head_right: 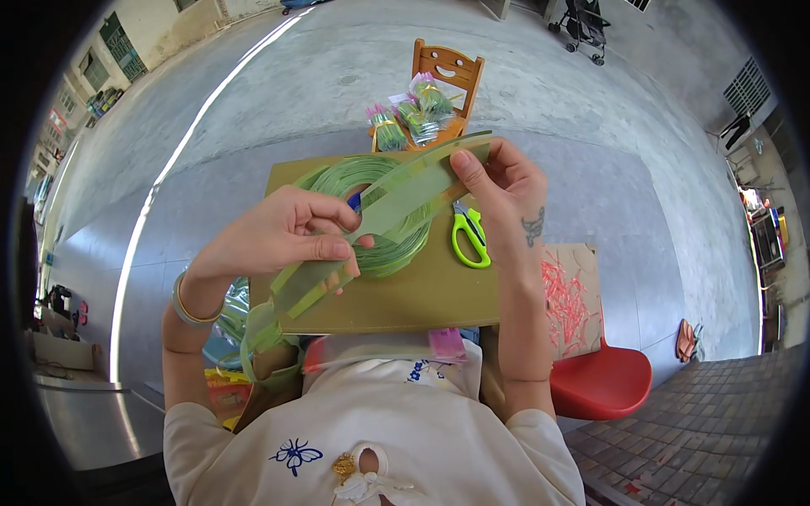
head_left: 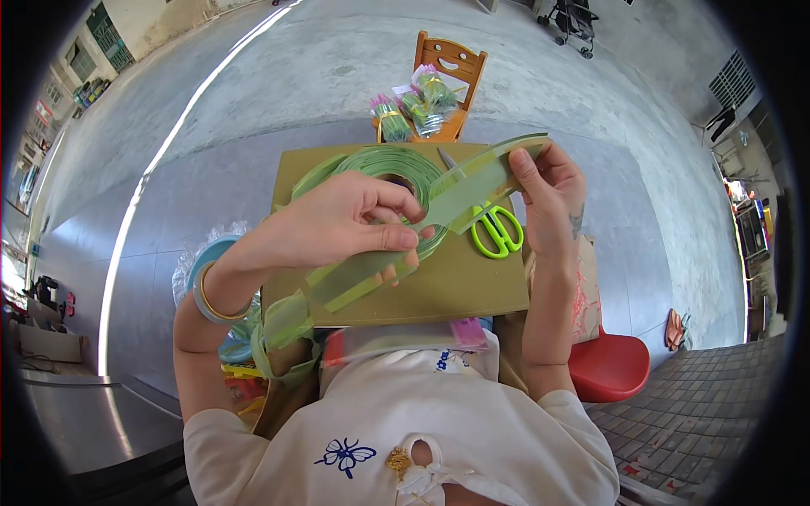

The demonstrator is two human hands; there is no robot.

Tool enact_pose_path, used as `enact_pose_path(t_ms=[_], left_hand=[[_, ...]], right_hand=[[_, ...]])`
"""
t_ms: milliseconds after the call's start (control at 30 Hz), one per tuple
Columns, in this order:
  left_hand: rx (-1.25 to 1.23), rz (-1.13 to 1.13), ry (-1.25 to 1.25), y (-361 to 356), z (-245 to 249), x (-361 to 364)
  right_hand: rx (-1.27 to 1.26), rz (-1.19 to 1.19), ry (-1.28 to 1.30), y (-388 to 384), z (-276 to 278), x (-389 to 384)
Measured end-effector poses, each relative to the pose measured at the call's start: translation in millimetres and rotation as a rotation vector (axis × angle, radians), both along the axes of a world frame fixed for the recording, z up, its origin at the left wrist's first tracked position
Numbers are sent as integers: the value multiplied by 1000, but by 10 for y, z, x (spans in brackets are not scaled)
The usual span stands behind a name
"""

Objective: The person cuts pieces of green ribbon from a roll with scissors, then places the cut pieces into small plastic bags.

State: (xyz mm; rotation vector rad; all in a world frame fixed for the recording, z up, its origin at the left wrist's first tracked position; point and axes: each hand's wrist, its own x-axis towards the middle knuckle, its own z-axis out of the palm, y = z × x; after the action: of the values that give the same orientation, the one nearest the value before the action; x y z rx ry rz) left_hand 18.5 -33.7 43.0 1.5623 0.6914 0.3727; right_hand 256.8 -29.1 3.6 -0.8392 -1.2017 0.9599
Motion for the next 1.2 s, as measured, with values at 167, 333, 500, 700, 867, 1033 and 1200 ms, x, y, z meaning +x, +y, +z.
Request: enact_pose_path(t_ms=[167, 333, 500, 700, 867, 1033, 1200], left_hand=[[255, 67, 49, -62, 139, -10], [712, 225, -128, -24, 99, 127], [579, 254, -73, 127, 99, 168], [612, 312, -79, 161, 143, 221], [-7, 218, -21, 164, 259, 182], [-437, 141, -367, 121, -454, 202], [-588, -367, -123, 81, -671, -1]], right_hand=[[-85, 108, 165, 101, -119, -20], [-258, 442, 242, 76, -377, -462], [-167, 491, 216, -70, -518, -802], [10, 833, 640, -154, -282, -878], [-108, 878, 480, -108, -305, -904], [-40, 862, 850, -45, -170, -516], [10, 675, 967, 75, -183, -55]])
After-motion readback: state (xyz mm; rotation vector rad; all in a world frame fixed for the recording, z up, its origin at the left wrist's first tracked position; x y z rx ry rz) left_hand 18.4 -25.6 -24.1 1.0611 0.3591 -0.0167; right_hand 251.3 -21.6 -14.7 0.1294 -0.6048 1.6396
